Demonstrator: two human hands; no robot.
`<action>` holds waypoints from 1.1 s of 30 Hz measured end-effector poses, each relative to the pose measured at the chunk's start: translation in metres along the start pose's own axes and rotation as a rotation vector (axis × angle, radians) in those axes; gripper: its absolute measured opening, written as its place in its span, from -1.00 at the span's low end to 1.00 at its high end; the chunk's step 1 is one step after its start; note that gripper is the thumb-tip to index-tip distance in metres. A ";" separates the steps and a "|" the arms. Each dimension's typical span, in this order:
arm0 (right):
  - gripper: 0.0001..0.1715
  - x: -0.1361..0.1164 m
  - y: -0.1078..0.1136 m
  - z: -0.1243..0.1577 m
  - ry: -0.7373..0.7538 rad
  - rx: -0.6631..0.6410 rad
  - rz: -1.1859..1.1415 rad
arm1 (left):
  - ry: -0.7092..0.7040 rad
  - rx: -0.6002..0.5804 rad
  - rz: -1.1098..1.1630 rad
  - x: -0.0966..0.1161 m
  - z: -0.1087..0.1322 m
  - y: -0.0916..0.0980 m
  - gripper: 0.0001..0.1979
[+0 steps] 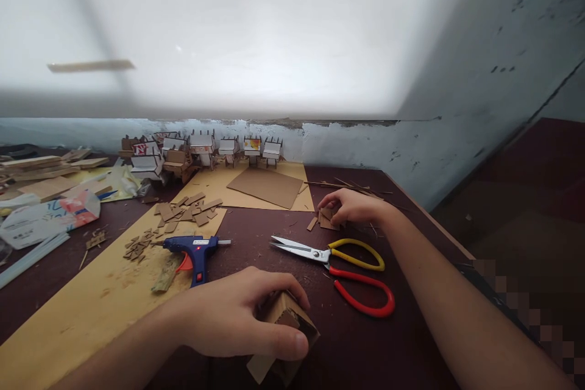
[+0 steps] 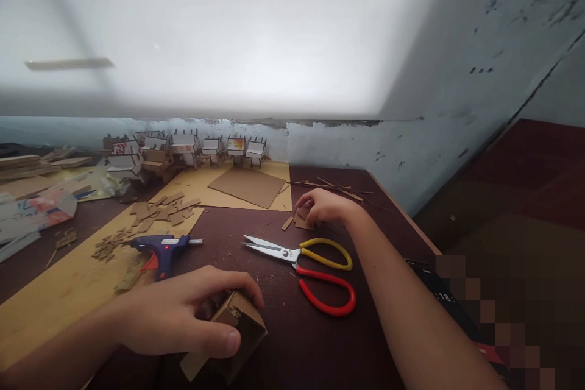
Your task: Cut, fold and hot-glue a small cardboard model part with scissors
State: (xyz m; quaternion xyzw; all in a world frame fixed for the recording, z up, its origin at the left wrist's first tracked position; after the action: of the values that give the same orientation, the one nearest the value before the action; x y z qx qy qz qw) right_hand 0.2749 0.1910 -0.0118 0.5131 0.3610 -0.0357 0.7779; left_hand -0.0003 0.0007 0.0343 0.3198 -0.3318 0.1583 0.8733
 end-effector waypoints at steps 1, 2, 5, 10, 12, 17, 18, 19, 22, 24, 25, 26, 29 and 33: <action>-0.74 0.001 0.001 0.002 0.001 -0.008 -0.021 | -0.005 -0.003 0.005 0.000 0.000 0.000 -0.48; -0.74 0.003 0.002 0.003 0.001 -0.015 -0.044 | -0.008 -0.007 0.008 0.000 0.000 0.000 -0.48; -0.75 0.010 0.002 0.006 -0.006 -0.010 -0.119 | -0.009 0.000 0.007 0.002 0.000 0.001 -0.48; -0.76 0.023 0.002 0.007 -0.011 0.034 -0.197 | 0.025 0.004 -0.005 0.003 0.000 0.002 -0.47; -0.77 0.026 0.003 0.005 -0.004 0.049 -0.214 | 0.019 0.004 -0.011 0.003 0.001 0.001 -0.47; -0.80 0.026 0.005 0.004 0.016 0.072 -0.288 | 0.005 -0.007 -0.001 0.002 -0.001 0.001 -0.48; -0.80 0.025 0.005 0.004 0.018 0.083 -0.308 | 0.004 -0.007 0.000 0.002 -0.001 0.001 -0.48; -0.81 0.024 0.005 0.004 0.019 0.095 -0.332 | 0.001 -0.008 0.001 0.002 -0.001 0.001 -0.48; -0.81 0.017 0.003 0.006 0.014 0.151 -0.427 | -0.007 -0.008 -0.004 0.002 0.000 0.002 -0.49; -0.76 0.007 -0.002 0.004 0.012 0.198 -0.500 | -0.007 0.004 -0.011 0.001 0.000 0.002 -0.48; -0.73 0.001 -0.005 0.002 0.014 0.219 -0.535 | -0.010 0.016 -0.013 0.000 0.000 0.001 -0.48; -0.69 -0.007 -0.010 -0.001 0.021 0.231 -0.567 | -0.021 0.026 -0.012 -0.001 -0.001 0.001 -0.46; -0.63 -0.037 -0.029 -0.022 0.042 0.203 -0.634 | -0.068 0.021 0.011 -0.006 -0.004 -0.002 -0.41; -0.61 -0.091 -0.067 -0.072 0.094 0.101 -0.677 | -0.082 -0.019 0.044 -0.012 -0.010 -0.007 -0.34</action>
State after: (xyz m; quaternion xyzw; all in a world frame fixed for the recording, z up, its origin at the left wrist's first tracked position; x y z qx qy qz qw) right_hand 0.1413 0.1898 -0.0240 0.4031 0.5439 -0.2860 0.6781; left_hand -0.0008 0.0013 0.0176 0.3104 -0.3758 0.1609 0.8582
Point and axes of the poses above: each hand's wrist, its own z-axis away from the middle knuckle, its own y-axis out of the back of the hand, x = y × z, the point moved 1 cm from there along -z, towards the middle knuckle, and after that the axes turned 10 degrees about y, right-handed, at the moved point
